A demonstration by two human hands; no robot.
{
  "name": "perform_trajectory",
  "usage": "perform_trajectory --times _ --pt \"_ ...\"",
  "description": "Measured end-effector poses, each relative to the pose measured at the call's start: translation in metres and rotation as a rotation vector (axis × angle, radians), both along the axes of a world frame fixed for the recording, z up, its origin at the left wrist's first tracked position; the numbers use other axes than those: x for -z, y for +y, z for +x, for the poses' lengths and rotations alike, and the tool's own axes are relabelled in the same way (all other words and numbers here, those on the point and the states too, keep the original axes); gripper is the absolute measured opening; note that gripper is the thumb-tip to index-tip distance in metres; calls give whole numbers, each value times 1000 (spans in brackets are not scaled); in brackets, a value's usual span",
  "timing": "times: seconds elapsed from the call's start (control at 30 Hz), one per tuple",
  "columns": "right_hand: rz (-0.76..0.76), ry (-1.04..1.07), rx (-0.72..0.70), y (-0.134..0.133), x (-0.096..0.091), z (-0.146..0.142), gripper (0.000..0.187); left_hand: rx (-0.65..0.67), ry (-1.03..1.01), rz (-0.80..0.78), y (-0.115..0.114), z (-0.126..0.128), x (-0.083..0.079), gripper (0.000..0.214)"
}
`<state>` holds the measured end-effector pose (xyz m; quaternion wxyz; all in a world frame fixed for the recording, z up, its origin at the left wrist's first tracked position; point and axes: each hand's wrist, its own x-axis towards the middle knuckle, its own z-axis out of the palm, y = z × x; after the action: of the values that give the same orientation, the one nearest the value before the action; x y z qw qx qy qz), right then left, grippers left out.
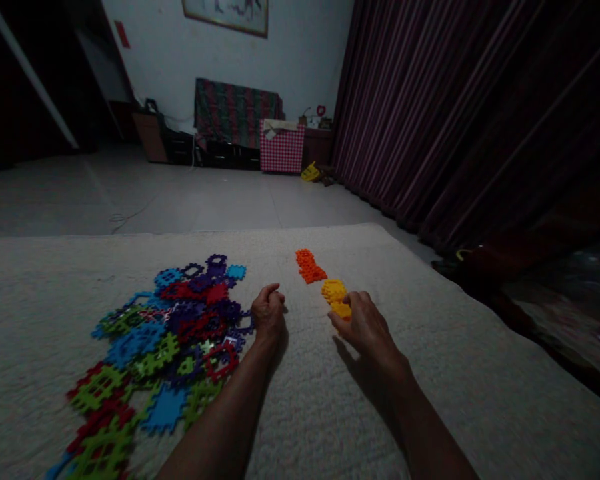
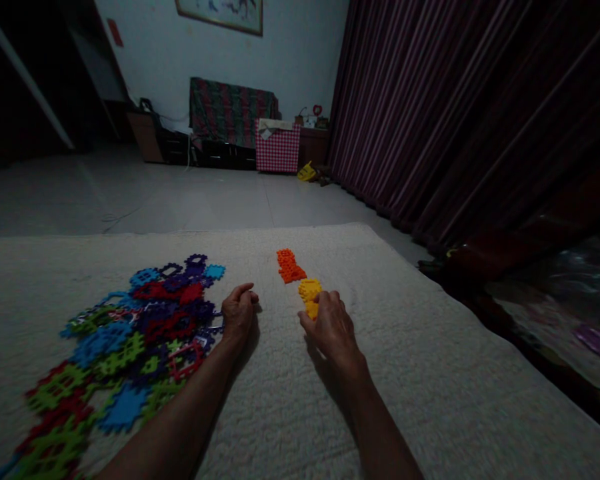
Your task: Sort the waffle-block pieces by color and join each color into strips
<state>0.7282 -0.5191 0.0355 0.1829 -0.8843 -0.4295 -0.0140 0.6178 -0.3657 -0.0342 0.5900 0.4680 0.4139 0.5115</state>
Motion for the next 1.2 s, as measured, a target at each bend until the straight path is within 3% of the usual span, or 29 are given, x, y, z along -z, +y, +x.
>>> perform_trajectory --times 0.1,0.2,0.3,0.47,0.73,0.83,1.03,1.2 --pt "58 48 -188 11 12 -18 11 19 -10 -9 -1 1 -1 36" --pt "108 100 -337 22 33 -39 12 25 9 -26 0 3 0 35" --pt "140 99 -386 28 53 -52 17 6 7 -37 2 5 0 35" --pt "189 42 -301 34 65 -48 22 11 16 -53 5 7 6 33" --pt "15 68 -41 57 52 -48 26 6 16 -19 7 6 8 35" --pt "29 99 18 58 50 -52 26 2 6 -40 5 5 5 36" --pt "255 205 -40 58 58 -49 24 21 22 -59 6 3 2 37" --pt "264 219 -75 63 62 -45 25 29 -15 -142 9 4 0 41"
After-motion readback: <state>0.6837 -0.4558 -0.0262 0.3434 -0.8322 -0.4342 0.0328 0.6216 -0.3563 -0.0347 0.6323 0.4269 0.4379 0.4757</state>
